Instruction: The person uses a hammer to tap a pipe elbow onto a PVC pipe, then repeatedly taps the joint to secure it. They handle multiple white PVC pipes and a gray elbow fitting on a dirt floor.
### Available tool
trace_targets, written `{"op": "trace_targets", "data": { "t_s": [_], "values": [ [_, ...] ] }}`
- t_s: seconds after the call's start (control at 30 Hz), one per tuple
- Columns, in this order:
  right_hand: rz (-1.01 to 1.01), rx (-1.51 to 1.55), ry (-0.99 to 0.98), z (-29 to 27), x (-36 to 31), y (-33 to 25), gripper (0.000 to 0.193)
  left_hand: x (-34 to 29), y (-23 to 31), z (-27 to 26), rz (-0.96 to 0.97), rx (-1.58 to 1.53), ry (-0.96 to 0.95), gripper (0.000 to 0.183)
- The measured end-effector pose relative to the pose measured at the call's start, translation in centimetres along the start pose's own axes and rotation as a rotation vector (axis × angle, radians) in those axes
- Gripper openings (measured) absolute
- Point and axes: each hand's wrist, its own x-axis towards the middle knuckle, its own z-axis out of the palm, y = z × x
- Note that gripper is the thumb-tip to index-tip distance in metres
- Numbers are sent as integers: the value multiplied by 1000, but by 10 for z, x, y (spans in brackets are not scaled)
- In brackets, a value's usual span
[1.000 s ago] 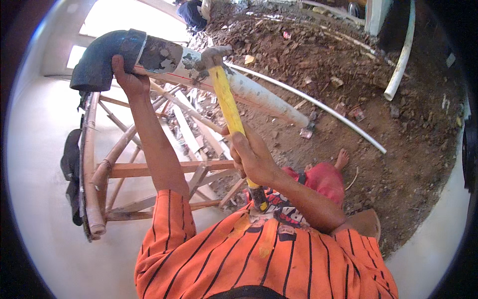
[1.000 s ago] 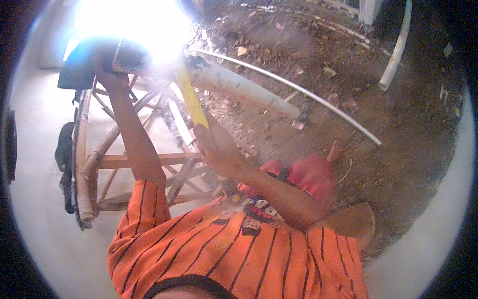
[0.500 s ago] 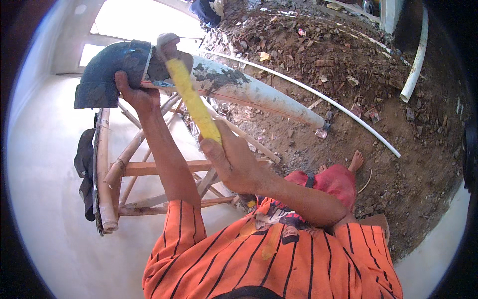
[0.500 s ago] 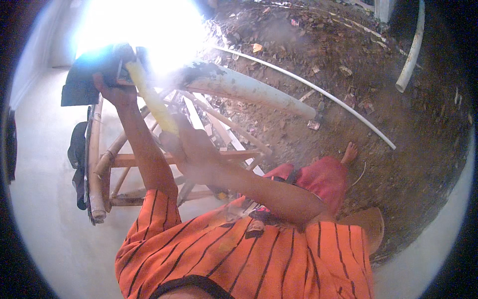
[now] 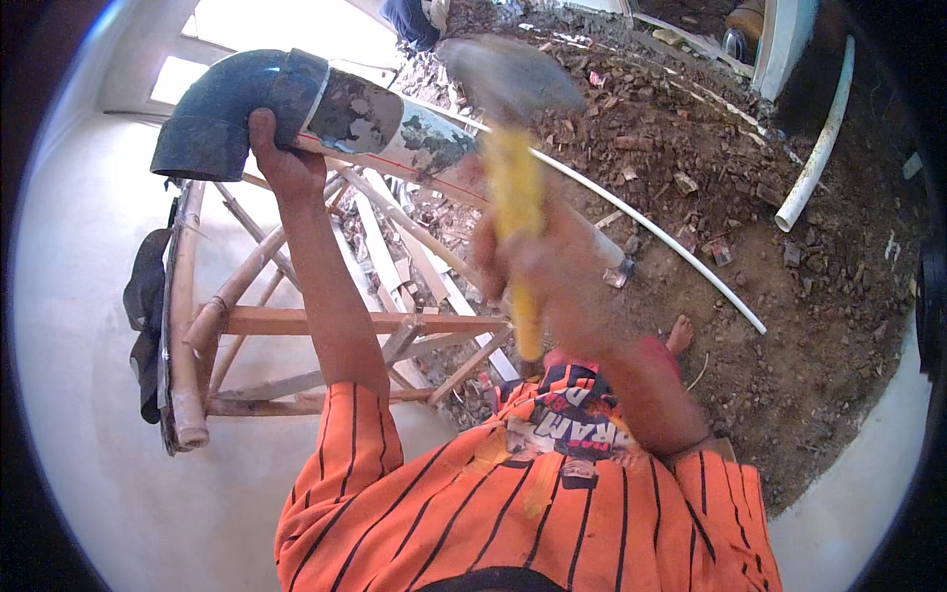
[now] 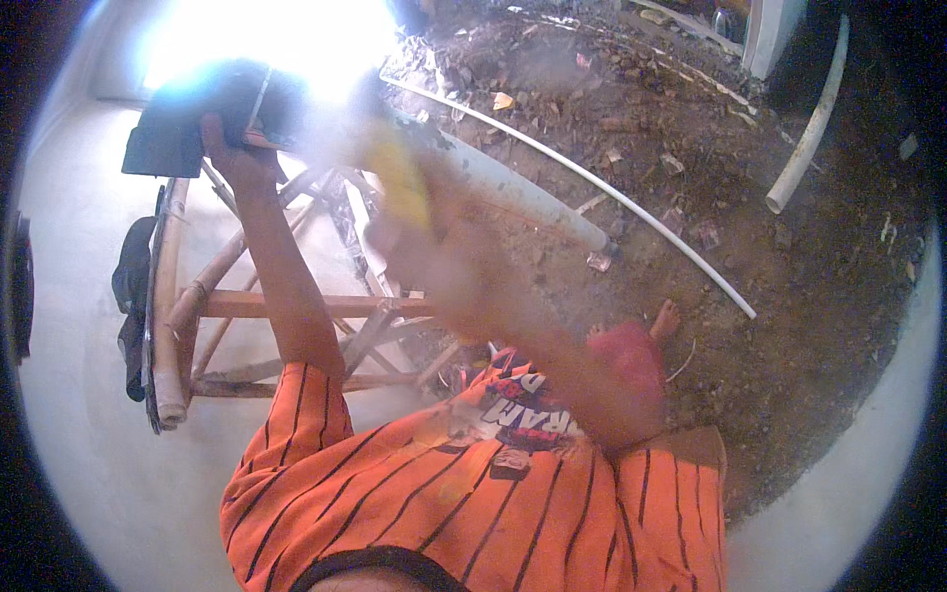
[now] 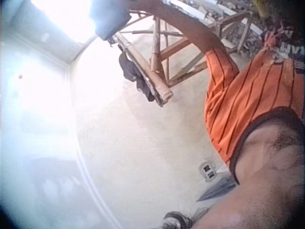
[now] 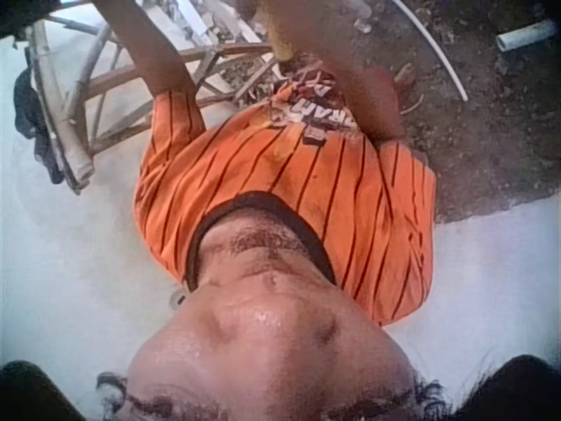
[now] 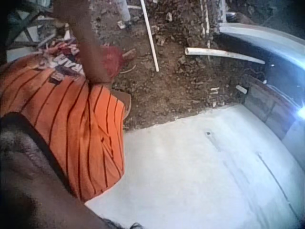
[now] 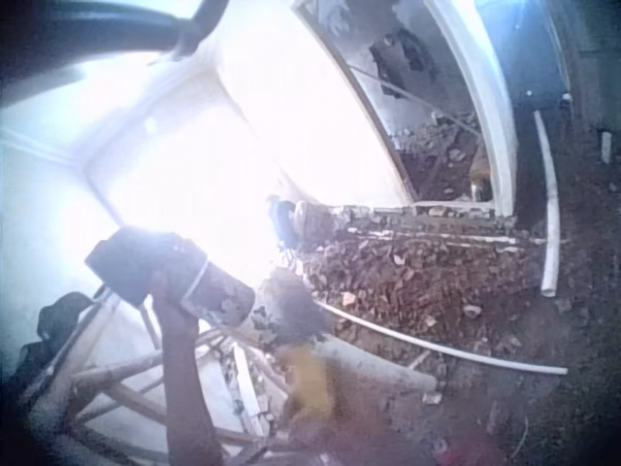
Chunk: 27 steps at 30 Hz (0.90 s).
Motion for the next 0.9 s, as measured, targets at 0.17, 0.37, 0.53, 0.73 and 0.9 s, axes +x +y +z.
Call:
{"op": "trace_targets", "data": {
  "t_s": [0.17,0.37,0.53,0.73,0.9],
  "values": [
    [-510,221,100,-36,3,-48,30,-7,8,-4,-9,-2,-11,47],
    [-1008,371,-164,-55,-8,-101,30,-10,12,-9,-46,65,65,49],
    [-1058,434,-367,-59,10,-89,29,-20,14,16,-61,2,31,48],
    [-892,482,-467,-20,72,-41,31,-25,21,0,-89,-12,71,48],
    [-1039,300,-504,-58,28,-89,21,-21,20,-41,-55,6,107,51]
  ]
}}
